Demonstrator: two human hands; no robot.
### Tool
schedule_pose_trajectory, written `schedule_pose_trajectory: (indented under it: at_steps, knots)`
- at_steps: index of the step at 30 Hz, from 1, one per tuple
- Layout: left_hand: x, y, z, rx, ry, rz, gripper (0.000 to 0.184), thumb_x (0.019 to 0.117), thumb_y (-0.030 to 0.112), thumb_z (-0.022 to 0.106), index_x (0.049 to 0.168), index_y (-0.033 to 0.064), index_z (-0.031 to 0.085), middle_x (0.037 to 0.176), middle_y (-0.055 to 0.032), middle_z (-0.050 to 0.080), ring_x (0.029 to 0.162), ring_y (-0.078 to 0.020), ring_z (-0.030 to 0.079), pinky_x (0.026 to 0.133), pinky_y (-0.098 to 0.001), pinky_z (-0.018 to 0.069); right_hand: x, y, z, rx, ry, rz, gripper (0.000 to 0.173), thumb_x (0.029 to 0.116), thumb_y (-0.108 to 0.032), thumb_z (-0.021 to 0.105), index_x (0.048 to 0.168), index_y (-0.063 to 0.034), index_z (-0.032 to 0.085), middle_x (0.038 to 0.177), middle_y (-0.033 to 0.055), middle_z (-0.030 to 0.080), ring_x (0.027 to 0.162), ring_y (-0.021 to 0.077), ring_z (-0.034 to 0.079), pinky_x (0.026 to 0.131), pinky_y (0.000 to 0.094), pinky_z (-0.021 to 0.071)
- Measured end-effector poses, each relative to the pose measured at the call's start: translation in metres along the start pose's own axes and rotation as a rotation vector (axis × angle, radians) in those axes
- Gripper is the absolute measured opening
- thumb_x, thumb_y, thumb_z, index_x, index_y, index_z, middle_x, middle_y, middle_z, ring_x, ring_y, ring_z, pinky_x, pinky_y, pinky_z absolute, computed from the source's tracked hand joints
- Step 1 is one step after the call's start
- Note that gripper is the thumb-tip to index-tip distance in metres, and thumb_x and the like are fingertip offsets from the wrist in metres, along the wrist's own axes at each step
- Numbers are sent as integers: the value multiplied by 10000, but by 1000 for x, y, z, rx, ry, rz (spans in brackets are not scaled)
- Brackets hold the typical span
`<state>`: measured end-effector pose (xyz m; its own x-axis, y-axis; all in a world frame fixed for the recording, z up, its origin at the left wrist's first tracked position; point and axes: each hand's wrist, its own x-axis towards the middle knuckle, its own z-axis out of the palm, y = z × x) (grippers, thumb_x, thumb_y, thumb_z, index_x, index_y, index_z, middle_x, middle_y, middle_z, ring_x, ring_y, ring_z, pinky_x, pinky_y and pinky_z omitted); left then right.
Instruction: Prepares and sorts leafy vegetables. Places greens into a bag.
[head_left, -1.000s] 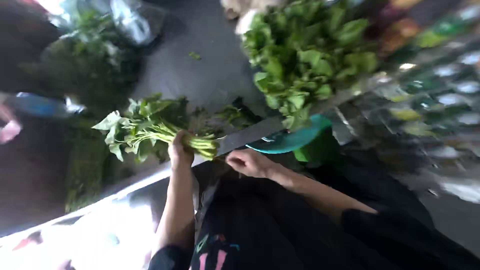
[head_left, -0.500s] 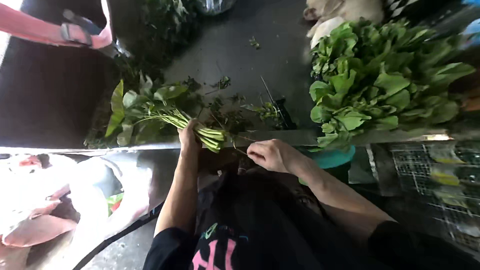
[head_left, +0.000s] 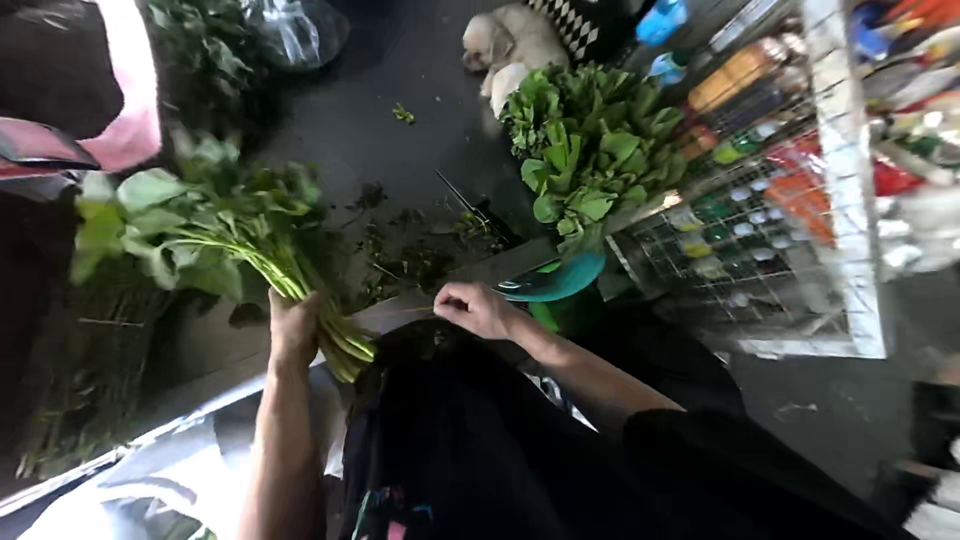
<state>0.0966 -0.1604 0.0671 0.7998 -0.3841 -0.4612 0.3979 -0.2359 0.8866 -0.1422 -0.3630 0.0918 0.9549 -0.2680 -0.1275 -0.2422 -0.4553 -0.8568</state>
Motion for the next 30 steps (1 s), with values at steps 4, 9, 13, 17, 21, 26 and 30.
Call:
schedule_pose_trajectory:
  at_steps: [4, 9, 13, 17, 21, 26, 30]
  knots:
    - [22, -10, -2, -102, -52, 27, 788, 904, 42, 717, 1548, 154, 277, 1202, -151, 645, 937, -229, 701, 761, -427, 618, 5, -52, 36, 449, -108, -233, 204, 1010, -162, 624, 1010, 28, 700, 887, 14, 700, 772, -13, 611, 709, 176, 516]
    - [43, 7, -15, -567, -265, 39, 246, 1059, 256, 483, 1210, 94, 590, 1017, -61, 715, 894, -168, 712, 791, -345, 615, 3, -22, 74, -108, -254, -142, 245, 1041, -212, 573, 1103, -29, 723, 998, 140, 746, 929, 250, 728, 869, 449, 581]
    - [48, 15, 8, -541, -222, 92, 244, 1053, 218, 495, 1241, 89, 581, 1043, -73, 729, 928, -193, 721, 821, -385, 616, -3, -16, 73, -76, -77, -108, 242, 1040, -181, 565, 1110, 8, 699, 953, 171, 729, 872, 273, 722, 822, 453, 584]
    - [39, 7, 40, -110, 59, 257, 821, 902, 30, 697, 1550, 52, 194, 1247, -154, 612, 1016, -188, 697, 847, -371, 618, -10, -62, 15, 332, -9, -355, 196, 1009, -96, 621, 1013, 84, 699, 858, 122, 709, 735, 94, 661, 703, 242, 557]
    - [26, 15, 87, -165, 187, 247, 879, 920, -7, 675, 1587, 63, 108, 1416, -199, 502, 1191, -216, 625, 960, -390, 574, -14, -49, -19, -127, -236, -194, 184, 1022, -156, 611, 1041, -12, 722, 892, 144, 722, 841, 274, 719, 774, 461, 582]
    - [29, 55, 119, -530, 234, 185, 361, 1046, 168, 521, 1372, 55, 413, 1021, -119, 685, 888, -220, 716, 783, -433, 622, -13, 43, -37, -228, -267, 257, 289, 1070, -202, 502, 1192, -3, 672, 1089, 224, 703, 1064, 386, 680, 945, 592, 519]
    - [30, 30, 124, -243, 531, 218, 880, 918, 38, 701, 1577, 59, 119, 1367, -226, 526, 1125, -273, 654, 892, -442, 601, -22, 24, -76, 208, -107, -80, 276, 1063, -232, 567, 1103, 5, 703, 933, 112, 706, 790, 122, 660, 757, 280, 554]
